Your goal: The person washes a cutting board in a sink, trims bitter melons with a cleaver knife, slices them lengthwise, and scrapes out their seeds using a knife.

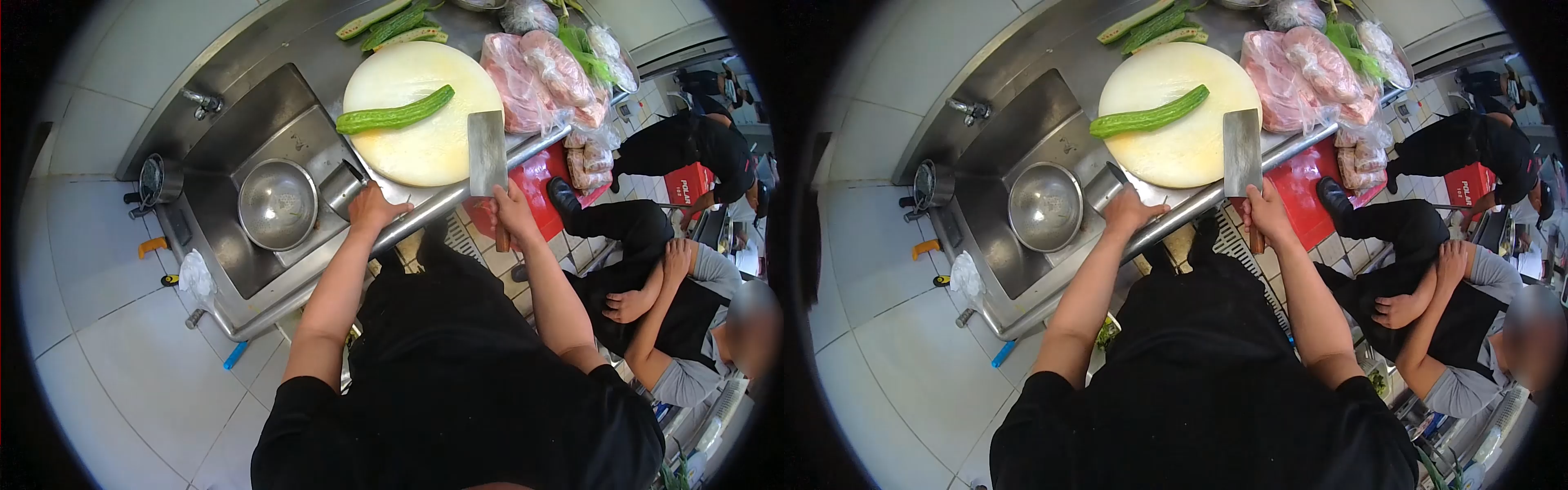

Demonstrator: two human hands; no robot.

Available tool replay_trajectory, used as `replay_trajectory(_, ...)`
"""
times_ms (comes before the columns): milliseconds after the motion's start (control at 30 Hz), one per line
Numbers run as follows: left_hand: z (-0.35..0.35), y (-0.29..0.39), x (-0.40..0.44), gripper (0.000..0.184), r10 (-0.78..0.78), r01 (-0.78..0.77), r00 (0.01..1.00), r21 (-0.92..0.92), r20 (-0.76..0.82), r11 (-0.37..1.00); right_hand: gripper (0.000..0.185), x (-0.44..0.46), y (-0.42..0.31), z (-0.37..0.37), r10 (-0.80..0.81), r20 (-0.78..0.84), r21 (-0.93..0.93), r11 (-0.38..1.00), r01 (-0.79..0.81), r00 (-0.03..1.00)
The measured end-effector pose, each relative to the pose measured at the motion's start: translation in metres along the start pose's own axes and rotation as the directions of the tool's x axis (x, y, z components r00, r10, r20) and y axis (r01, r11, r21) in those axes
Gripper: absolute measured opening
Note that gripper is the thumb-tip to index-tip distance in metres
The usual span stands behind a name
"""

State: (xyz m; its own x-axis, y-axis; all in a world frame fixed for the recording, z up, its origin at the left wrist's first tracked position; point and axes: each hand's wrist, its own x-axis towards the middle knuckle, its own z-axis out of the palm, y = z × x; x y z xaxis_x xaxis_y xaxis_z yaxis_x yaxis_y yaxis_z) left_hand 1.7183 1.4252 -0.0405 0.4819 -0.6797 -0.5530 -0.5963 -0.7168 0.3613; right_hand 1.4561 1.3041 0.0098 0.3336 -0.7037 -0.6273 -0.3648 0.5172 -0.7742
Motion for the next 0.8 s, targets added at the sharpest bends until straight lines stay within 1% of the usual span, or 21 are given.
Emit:
replay_trajectory(33, 0.005, -0.002, 0.004, 0.079, 0.025, -0.024, 1.000, 0.047, -0.014, 0.999, 0.010, -0.001, 0.001, 0.000, -0.003, -0.010, 0.011, 1.000, 0.004, 1.000)
replay_trajectory(67, 0.004, -0.010, 0.008, 0.076, 0.001, -0.002, 0.999, 0.024, 0.040, 1.000, 0.011, 0.002, -0.002, -0.001, -0.019, -0.016, 0.017, 1.000, 0.019, 1.000)
replay_trajectory(100, 0.010, -0.024, 0.016, 0.060, 0.026, -0.022, 0.998, -0.064, 0.051, 0.998, 0.011, -0.001, -0.001, -0.002, -0.035, -0.006, 0.009, 0.999, 0.035, 0.999)
replay_trajectory(133, 0.020, -0.048, 0.029, 0.053, 0.095, -0.080, 0.993, -0.198, 0.069, 0.977, 0.011, -0.001, -0.001, -0.003, -0.037, 0.009, 0.006, 0.999, 0.037, 0.999)
replay_trajectory(167, 0.023, -0.070, 0.037, 0.048, 0.165, -0.130, 0.983, -0.324, 0.081, 0.937, 0.012, 0.002, -0.003, -0.004, -0.033, 0.026, 0.006, 0.999, 0.032, 0.999)
replay_trajectory(200, 0.013, -0.085, 0.032, 0.048, 0.151, -0.122, 0.986, -0.321, 0.068, 0.939, 0.012, 0.005, -0.004, -0.005, -0.038, 0.044, 0.007, 0.999, 0.038, 0.998)
replay_trajectory(267, -0.005, -0.116, 0.003, 0.037, 0.242, -0.178, 0.968, -0.490, 0.071, 0.854, 0.013, 0.004, 0.003, -0.007, -0.031, 0.019, 0.056, 0.998, 0.030, 0.999)
replay_trajectory(333, -0.021, -0.158, -0.039, 0.034, 0.253, -0.176, 0.958, -0.420, 0.136, 0.891, 0.014, 0.003, -0.003, -0.007, -0.030, 0.057, 0.084, 0.996, 0.025, 0.998)
replay_trajectory(400, -0.047, -0.183, -0.106, 0.030, 0.221, -0.138, 0.904, -0.240, 0.366, 0.961, 0.014, 0.004, -0.003, -0.007, -0.016, 0.074, 0.099, 0.995, 0.009, 0.997)
replay_trajectory(433, -0.034, -0.219, -0.126, 0.029, 0.110, -0.076, 0.872, -0.091, 0.476, 0.993, 0.014, 0.003, -0.002, -0.008, -0.012, 0.068, 0.085, 0.996, 0.006, 0.998)
replay_trajectory(467, -0.025, -0.243, -0.154, 0.031, 0.011, 0.027, 0.826, -0.058, 0.564, 0.998, 0.014, 0.004, -0.001, -0.009, -0.012, 0.057, 0.076, 0.997, 0.007, 0.998)
replay_trajectory(533, 0.009, -0.313, -0.197, 0.038, 0.003, 0.039, 0.846, -0.067, 0.534, 0.997, 0.014, 0.010, 0.005, -0.014, -0.021, 0.063, 0.101, 0.995, 0.014, 0.998)
replay_trajectory(567, 0.012, -0.331, -0.220, 0.038, -0.007, 0.042, 0.843, -0.052, 0.538, 0.998, 0.014, 0.010, 0.010, -0.013, -0.024, 0.072, 0.107, 0.994, 0.016, 0.997)
replay_trajectory(600, 0.012, -0.345, -0.236, 0.040, -0.007, -0.032, 0.832, 0.060, 0.555, 0.998, 0.014, 0.008, 0.007, -0.012, -0.005, 0.076, 0.132, 0.991, -0.006, 0.997)
replay_trajectory(633, 0.002, -0.337, -0.240, 0.043, -0.004, -0.110, 0.821, 0.166, 0.571, 0.980, 0.014, 0.009, 0.008, -0.012, -0.007, 0.074, 0.141, 0.990, -0.003, 0.997)
replay_trajectory(667, -0.010, -0.328, -0.240, 0.043, -0.002, -0.115, 0.821, 0.169, 0.571, 0.979, 0.015, 0.010, 0.011, -0.013, -0.003, 0.073, 0.134, 0.991, -0.007, 0.997)
replay_trajectory(700, -0.050, -0.277, -0.236, 0.045, -0.089, -0.040, 0.847, 0.229, 0.525, 0.973, 0.015, 0.012, 0.011, -0.015, -0.003, 0.071, 0.125, 0.992, -0.006, 0.997)
replay_trajectory(733, -0.077, -0.241, -0.222, 0.049, -0.174, 0.036, 0.863, 0.285, 0.475, 0.958, 0.015, 0.014, 0.011, -0.016, -0.006, 0.063, 0.129, 0.992, -0.002, 0.998)
replay_trajectory(800, -0.097, -0.214, -0.174, 0.059, -0.299, 0.124, 0.873, 0.418, 0.385, 0.900, 0.017, 0.016, 0.014, -0.020, 0.010, 0.085, 0.077, 0.997, -0.017, 0.996)
